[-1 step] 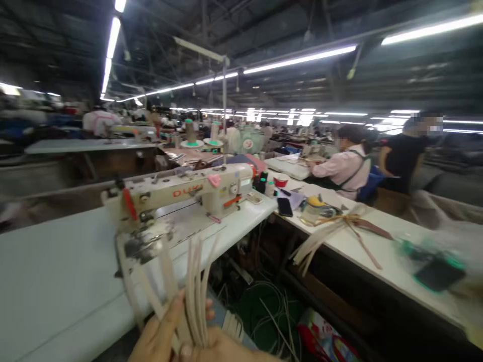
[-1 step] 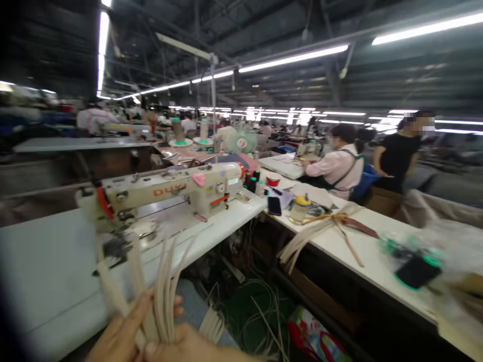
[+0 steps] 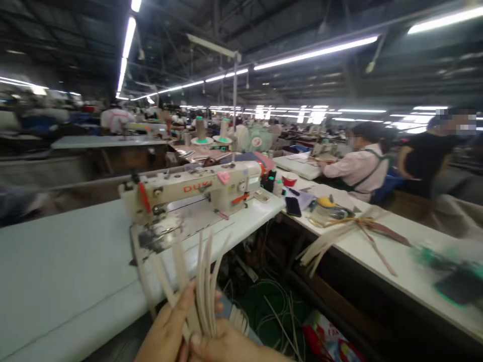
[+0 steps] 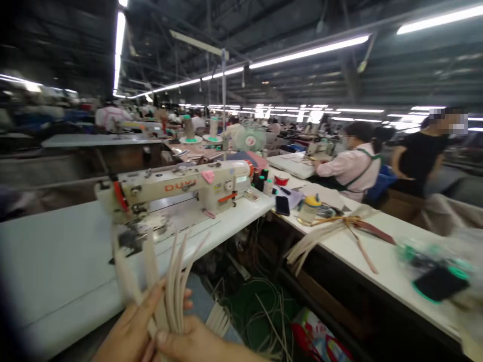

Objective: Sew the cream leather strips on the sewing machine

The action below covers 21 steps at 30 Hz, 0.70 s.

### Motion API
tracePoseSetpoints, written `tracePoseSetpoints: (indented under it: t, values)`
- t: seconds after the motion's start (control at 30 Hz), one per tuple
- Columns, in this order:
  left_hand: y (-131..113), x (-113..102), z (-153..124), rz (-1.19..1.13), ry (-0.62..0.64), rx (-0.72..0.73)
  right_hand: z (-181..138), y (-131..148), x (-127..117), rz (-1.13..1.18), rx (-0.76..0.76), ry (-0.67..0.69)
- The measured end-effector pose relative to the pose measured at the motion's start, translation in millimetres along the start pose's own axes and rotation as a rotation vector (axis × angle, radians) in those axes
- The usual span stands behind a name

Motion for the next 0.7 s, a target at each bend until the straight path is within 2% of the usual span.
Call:
tracePoseSetpoints:
  t: [0.03,0.07,0.13,0.43,0.7]
  values:
    - [1,3,0,-0.053,-0.001,-0.042,1,-3,0,0.041,0.002,-0.012]
    - [4,11,0,-0.177,0.067,-0.113,0,-4,1,0.083,0.01,-0.023]
    - [4,20,0,-0.291,0.125,-0.163,-4,-3,4,0.139,0.028,-0.03]
    - [-4,34,2,-0.431,0.184,-0.133,-19,11,4,0.165,0.029,-0.073]
    - [-12,41,6,-0.74,0.318,-0.102,-22,3,-1,0.143,0.088,-0.066]
Point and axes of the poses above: each hand's wrist, its own z-axis towards the middle knuckle, its own x-axis out of the palm, y = z × x, the point moved 7 cm from there along z, towards the middle knuckle, and after that the axes turned 3 degrees about z, right-handed, at the moved point
